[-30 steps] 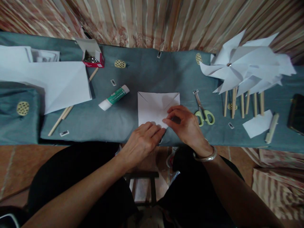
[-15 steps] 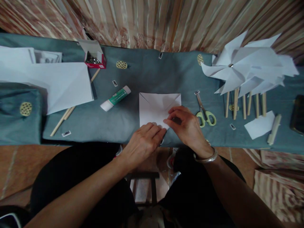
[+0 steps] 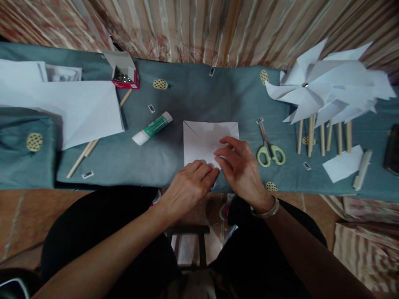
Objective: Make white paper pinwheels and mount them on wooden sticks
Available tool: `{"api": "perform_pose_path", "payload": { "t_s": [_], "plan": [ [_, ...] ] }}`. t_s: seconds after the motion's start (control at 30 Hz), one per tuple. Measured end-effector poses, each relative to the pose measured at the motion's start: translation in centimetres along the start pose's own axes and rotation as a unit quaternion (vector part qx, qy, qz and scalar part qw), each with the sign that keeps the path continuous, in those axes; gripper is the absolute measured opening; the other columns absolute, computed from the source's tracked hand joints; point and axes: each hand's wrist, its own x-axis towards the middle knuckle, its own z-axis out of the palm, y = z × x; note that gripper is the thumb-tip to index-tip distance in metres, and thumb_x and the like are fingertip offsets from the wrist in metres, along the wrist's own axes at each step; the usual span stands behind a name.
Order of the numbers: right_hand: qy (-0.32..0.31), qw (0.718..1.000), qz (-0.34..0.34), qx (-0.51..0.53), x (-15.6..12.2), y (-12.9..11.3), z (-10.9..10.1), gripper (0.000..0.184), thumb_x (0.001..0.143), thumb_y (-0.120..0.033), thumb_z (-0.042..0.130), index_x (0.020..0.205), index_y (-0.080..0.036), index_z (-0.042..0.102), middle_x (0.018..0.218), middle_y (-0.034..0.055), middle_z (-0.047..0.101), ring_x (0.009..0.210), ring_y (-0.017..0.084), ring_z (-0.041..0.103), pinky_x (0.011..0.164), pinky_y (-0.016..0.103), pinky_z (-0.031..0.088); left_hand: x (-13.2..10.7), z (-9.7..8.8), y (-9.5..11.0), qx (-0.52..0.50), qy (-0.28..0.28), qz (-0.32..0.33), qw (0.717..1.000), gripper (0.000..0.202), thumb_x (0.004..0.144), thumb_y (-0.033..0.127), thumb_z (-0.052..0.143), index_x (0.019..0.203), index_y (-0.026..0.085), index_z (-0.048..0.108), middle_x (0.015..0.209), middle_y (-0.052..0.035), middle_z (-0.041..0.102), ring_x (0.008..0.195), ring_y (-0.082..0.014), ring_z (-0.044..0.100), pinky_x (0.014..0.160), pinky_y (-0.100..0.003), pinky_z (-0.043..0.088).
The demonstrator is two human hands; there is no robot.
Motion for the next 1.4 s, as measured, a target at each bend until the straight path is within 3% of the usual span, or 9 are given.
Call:
{"api": "perform_pose_path", "payload": {
  "t_s": [0.27,0.53,0.73,1.4],
  "plan": [
    [-0.028,0.999,0.021,0.008,0.0,-0.3,0.0,0.023,0.093,-0.018,0.048,0.098,-0.028,0.068,0.123,0.0071,0.059,0.102,0.028,0.057,0.091,0.049,0.049,0.0,0.1,0.0,0.005,-0.004,-0.001,1.0,0.021,0.098,0.017,0.045,0.112,0.011,0.059,0.098,-0.0097,0.065,0.092,-0.0221,0.058,0.075,-0.035,0.055],
    [-0.053,0.998,-0.018,-0.034,-0.3,-0.2,0.1,0.026,0.092,-0.013,0.047,0.108,-0.021,0.065,0.127,0.0129,0.057,0.104,0.029,0.055,0.093,0.045,0.048,0.0,0.2,-0.1,0.001,-0.004,0.0,1.0,0.021,0.097,0.018,0.047,0.113,0.01,0.059,0.098,-0.0093,0.065,0.091,-0.0219,0.058,0.076,-0.035,0.055],
    [-0.079,0.996,0.001,-0.038,-0.3,-0.3,0.4,0.032,0.091,-0.012,0.045,0.111,-0.028,0.063,0.13,0.0085,0.058,0.111,0.032,0.054,0.095,0.05,0.045,-0.1,0.2,-0.1,0.002,-0.003,0.001,1.0,0.02,0.097,0.018,0.047,0.11,0.01,0.06,0.097,-0.0091,0.065,0.09,-0.0217,0.057,0.077,-0.035,0.055],
    [-0.059,0.998,-0.001,-0.033,-0.8,0.1,1.0,0.033,0.09,-0.012,0.044,0.115,-0.024,0.062,0.132,0.0109,0.057,0.114,0.032,0.054,0.096,0.051,0.045,0.0,0.2,-0.1,-0.001,-0.006,-0.001,1.0,0.02,0.097,0.018,0.047,0.109,0.009,0.06,0.097,-0.0098,0.065,0.09,-0.0221,0.058,0.077,-0.035,0.055]
  ]
}}
